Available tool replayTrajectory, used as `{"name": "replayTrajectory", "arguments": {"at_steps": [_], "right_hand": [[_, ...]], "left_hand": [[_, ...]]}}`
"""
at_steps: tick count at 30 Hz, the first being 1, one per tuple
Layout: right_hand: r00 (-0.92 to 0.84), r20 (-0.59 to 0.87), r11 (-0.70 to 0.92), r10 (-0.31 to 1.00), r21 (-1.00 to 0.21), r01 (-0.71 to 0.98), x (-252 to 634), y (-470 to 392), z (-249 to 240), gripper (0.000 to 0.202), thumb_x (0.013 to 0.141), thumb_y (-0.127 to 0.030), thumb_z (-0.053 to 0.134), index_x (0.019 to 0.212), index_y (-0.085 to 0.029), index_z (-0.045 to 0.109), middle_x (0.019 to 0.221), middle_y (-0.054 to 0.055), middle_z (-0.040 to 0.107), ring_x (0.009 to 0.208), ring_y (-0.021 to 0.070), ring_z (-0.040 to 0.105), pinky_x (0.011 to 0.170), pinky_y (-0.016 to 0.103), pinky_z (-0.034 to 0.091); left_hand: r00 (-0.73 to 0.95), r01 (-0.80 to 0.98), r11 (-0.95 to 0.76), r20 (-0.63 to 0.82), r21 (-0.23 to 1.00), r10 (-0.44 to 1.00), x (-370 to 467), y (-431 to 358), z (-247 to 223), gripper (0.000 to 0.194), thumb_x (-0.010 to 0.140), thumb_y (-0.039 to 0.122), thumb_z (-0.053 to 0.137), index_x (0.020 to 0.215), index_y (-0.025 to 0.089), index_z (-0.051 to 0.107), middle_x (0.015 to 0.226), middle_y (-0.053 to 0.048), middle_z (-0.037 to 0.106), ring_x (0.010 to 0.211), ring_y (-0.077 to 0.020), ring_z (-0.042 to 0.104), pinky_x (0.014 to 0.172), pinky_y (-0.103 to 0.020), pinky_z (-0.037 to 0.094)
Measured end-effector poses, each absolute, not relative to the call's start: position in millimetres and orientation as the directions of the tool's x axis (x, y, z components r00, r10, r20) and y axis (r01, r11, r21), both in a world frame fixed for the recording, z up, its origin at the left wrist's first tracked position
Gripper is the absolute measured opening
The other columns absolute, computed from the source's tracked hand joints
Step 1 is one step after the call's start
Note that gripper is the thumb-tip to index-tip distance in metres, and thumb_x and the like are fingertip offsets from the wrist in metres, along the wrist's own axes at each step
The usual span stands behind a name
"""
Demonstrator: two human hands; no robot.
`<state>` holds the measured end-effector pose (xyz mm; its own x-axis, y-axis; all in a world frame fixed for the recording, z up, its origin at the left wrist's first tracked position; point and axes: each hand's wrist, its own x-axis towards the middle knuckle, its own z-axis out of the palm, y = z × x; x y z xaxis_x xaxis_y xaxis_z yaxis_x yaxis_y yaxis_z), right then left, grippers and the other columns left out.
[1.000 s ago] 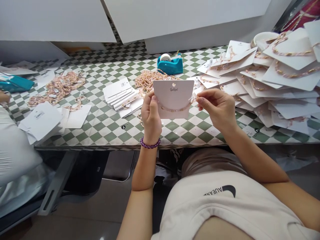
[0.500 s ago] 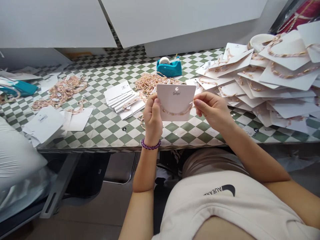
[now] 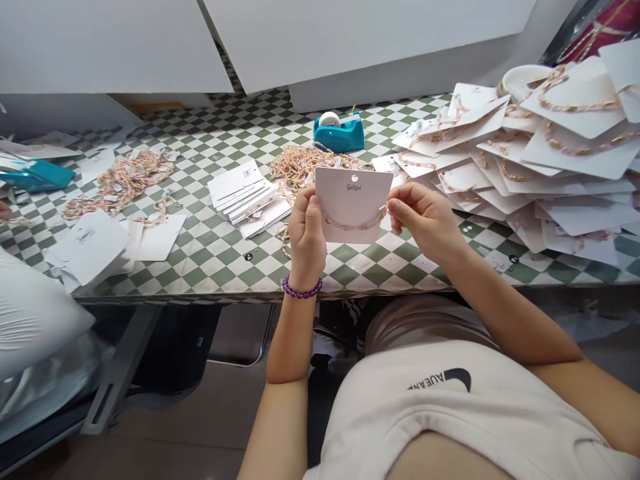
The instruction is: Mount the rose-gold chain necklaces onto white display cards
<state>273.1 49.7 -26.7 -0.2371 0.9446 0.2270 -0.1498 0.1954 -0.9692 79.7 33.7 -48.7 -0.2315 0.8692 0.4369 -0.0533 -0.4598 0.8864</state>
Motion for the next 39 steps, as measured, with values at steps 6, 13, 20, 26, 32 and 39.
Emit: {"name": "replayTrajectory", "arguments": {"at_steps": [6,13,20,26,32,39], "right_hand": [[-0.326,0.201,0.172,0.924,-0.978,-0.114,273,48,-27,0.042,0.08,-0.056,0.073,0.089,-0.016,0.06,0.069,-0.003,0.055,0.054,0.0041,0.051,0.046,0.016,0.046],[-0.228,0.221,0.22,0.948,-0.975,-0.028,273,50,-30,0.04,0.078,-0.055,0.074,0.098,-0.02,0.066,0.101,0.005,0.061,0.079,0.0125,0.066,0.052,0.02,0.059],[-0.165,0.261,0.27,0.951,-0.962,0.035,274,46,-27,0.033,0.081,-0.049,0.074,0.092,-0.018,0.073,0.112,0.007,0.063,0.091,0.0144,0.065,0.059,0.02,0.062],[-0.191,0.298,0.304,0.935,-0.953,-0.001,273,46,-28,0.025,0.081,-0.043,0.075,0.089,-0.02,0.078,0.103,0.006,0.069,0.096,0.0149,0.065,0.063,0.02,0.062],[-0.258,0.26,0.265,0.93,-0.964,-0.014,275,48,-24,0.031,0.084,-0.046,0.071,0.102,-0.021,0.075,0.12,0.007,0.065,0.096,0.0167,0.068,0.058,0.02,0.063],[-0.098,0.755,0.692,0.648,-0.531,0.49,293,29,19,0.018,0.089,-0.022,0.065,0.105,-0.026,0.071,0.119,0.006,0.067,0.091,0.0178,0.069,0.054,0.022,0.057]], "left_hand": [[-0.24,-0.038,-0.468,0.447,0.883,0.862,82,34,-49,0.034,0.094,0.059,0.051,0.102,0.027,0.062,0.097,-0.001,0.058,0.089,-0.0155,0.055,0.079,-0.027,0.046],[-0.219,0.045,-0.483,0.48,0.875,0.849,83,33,-49,0.034,0.096,0.057,0.049,0.1,0.026,0.062,0.09,-0.002,0.056,0.085,-0.0154,0.056,0.077,-0.028,0.048],[-0.256,0.06,-0.512,0.508,0.857,0.822,83,35,-49,0.034,0.097,0.056,0.048,0.104,0.026,0.063,0.095,-0.002,0.058,0.086,-0.015,0.055,0.077,-0.026,0.046],[-0.135,-0.009,-0.447,0.441,0.895,0.887,86,29,-45,0.034,0.096,0.057,0.049,0.106,0.025,0.058,0.094,-0.002,0.056,0.084,-0.0141,0.056,0.074,-0.026,0.048],[-0.044,-0.254,-0.363,0.364,0.896,0.93,87,28,-39,0.032,0.095,0.053,0.052,0.11,0.026,0.061,0.103,-0.003,0.062,0.098,-0.0182,0.061,0.079,-0.027,0.052],[-0.033,-0.33,-0.28,0.286,0.901,0.958,85,31,-42,0.034,0.087,0.051,0.064,0.109,0.024,0.067,0.108,-0.004,0.068,0.097,-0.0173,0.064,0.08,-0.026,0.053]]}}
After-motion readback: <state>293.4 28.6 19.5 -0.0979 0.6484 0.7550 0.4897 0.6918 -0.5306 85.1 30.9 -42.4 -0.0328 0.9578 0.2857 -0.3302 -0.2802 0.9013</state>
